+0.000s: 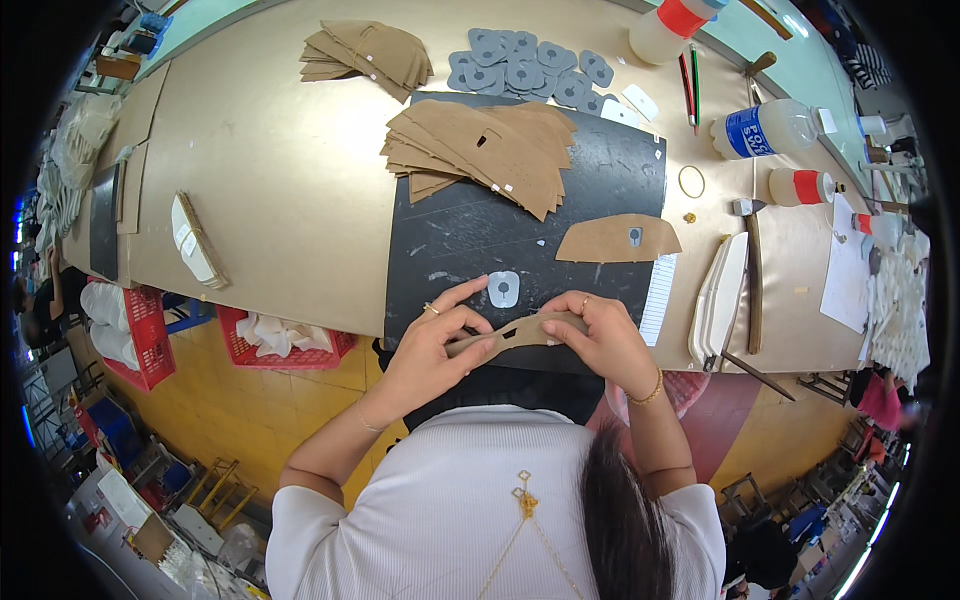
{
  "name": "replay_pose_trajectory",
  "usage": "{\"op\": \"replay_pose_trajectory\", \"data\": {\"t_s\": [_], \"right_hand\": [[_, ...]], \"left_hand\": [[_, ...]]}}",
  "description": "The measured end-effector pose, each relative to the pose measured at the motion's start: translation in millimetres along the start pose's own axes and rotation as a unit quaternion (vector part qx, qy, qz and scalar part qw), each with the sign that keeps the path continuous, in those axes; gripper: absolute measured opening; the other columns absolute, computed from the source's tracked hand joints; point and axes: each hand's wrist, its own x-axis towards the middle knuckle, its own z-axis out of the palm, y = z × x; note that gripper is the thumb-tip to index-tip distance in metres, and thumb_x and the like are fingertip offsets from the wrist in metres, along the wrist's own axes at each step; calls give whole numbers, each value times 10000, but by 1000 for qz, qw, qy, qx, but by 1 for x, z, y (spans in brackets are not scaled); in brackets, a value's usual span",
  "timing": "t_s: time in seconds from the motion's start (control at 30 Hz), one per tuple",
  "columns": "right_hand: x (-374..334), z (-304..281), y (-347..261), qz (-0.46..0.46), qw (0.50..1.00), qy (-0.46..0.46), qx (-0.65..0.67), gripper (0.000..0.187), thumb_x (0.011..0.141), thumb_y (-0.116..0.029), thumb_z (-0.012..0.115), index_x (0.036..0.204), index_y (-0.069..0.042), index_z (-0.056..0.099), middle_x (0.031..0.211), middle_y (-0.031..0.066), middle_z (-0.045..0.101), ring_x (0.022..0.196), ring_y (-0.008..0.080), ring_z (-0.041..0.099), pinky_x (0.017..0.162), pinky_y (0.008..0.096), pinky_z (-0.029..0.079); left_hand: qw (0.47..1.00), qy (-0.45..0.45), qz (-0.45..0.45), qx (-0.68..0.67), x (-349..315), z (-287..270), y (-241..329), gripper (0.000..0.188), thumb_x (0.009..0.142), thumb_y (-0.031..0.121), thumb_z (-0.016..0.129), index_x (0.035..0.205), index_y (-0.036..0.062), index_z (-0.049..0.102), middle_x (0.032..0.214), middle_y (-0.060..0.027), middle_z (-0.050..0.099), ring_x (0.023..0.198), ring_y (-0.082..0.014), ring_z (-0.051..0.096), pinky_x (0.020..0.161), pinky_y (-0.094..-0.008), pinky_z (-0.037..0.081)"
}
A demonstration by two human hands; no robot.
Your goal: The person writes on a small white tag, then repeatedly picks up brown fabric pieces and gray circular inserts, aligns them, and places them together on the table. The person handles the items one at a time and stacks the assembled units.
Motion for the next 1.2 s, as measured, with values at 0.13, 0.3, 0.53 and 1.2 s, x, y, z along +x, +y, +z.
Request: {"op": "replay_pose_trajectory", "data": {"t_s": [0.13,0.3,0.53,1.2], "right_hand": [[0,6,-4,15,998,35,55,181,909,-95,717,1056,4,679,927,129,704,778,223,713,717,313,545],[4,16,-2,-78,991,107,6,142,926,-43,659,1065,-21,639,941,120,661,855,303,680,751,338,526],[13,17,-4,-88,986,124,-63,129,879,-48,721,1000,-23,682,905,106,647,793,270,655,706,338,514],[21,21,-2,-98,979,149,-99,168,837,-72,769,970,-32,673,881,107,636,745,297,653,666,357,522]], "left_hand": [[999,28,8,33,1,-2,6,128,913,78,722,967,-10,646,1252,-119,629,709,-110,662,630,-243,509],[998,59,-35,-15,22,-16,10,170,906,79,751,981,7,617,863,-11,645,723,-60,588,625,-213,485],[991,63,13,114,37,-21,4,355,861,127,809,1096,20,565,773,-45,653,653,-74,584,577,-246,469],[979,83,5,187,42,-20,2,399,831,150,830,1112,26,575,748,-99,669,648,-163,650,614,-288,506]]}}
